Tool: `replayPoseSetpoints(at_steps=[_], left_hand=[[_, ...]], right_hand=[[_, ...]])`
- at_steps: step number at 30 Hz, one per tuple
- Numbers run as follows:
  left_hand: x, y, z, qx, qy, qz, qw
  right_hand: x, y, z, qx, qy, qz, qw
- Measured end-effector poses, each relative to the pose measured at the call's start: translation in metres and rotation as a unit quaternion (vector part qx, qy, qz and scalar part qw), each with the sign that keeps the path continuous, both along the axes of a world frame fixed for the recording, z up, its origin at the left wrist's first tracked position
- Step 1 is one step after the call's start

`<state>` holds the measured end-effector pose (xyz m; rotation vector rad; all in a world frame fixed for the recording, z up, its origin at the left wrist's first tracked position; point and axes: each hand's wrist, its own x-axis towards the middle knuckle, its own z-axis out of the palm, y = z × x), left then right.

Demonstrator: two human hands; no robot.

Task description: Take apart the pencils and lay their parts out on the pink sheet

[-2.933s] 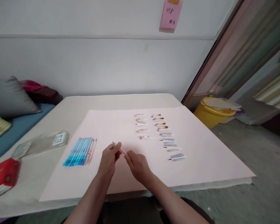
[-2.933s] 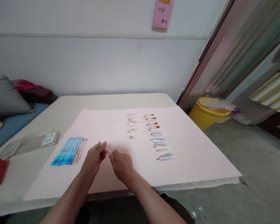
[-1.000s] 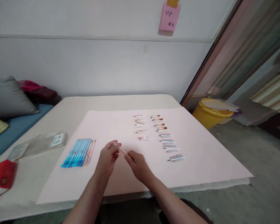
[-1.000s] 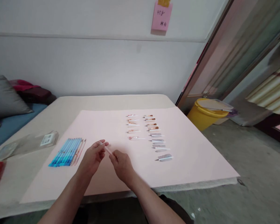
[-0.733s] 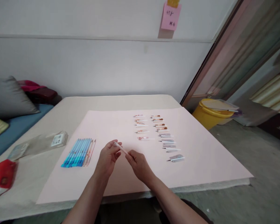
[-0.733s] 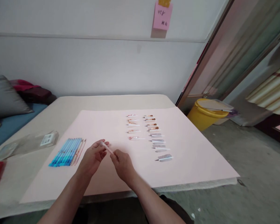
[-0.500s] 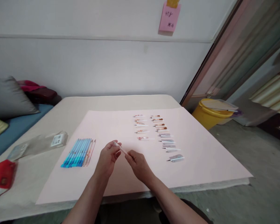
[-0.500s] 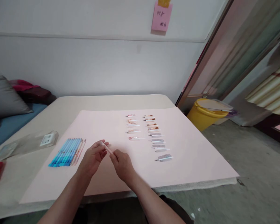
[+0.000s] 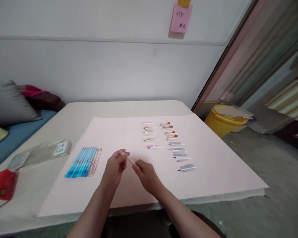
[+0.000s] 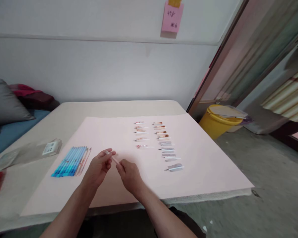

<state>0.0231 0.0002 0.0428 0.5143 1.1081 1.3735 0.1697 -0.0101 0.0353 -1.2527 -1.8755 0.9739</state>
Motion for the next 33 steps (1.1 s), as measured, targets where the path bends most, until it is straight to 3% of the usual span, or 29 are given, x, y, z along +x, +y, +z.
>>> replayPoseSetpoints(at_steps=[7, 13, 19, 25, 33], left_hand=[[-0.0008, 0.0002, -0.0009, 0.008, -0.038, 0.009, 0.999], [0.0014, -0.0007, 0.0035, -0.016, 0.003, 0.005, 1.0], [-0.0001, -0.0001, -0.0015, -0.001, -0.043, 0.002, 0.999], [0.0002, -0.0006, 0.0002, -0.016, -0.015, -0.003, 1.0], [0.0011, -0.0008, -0.0046, 0.0, -0.068, -0.006, 0.998]], right_hand=[[0.0005, 0.0002, 0.0009, -0.001, 0.002, -0.006, 1.0], [-0.0004, -0.0005, 0.0005, 0.001, -0.002, 0.0, 1.0], [-0.0002, 0.0005, -0.0018, 0.006, 0.003, -0.01, 1.0], [-0.0009, -0.0007, 0.0001, 0.003, 0.001, -0.002, 1.0], [-0.0002, 0.0017, -0.0014, 0.004, 0.01, -0.02, 1.0]])
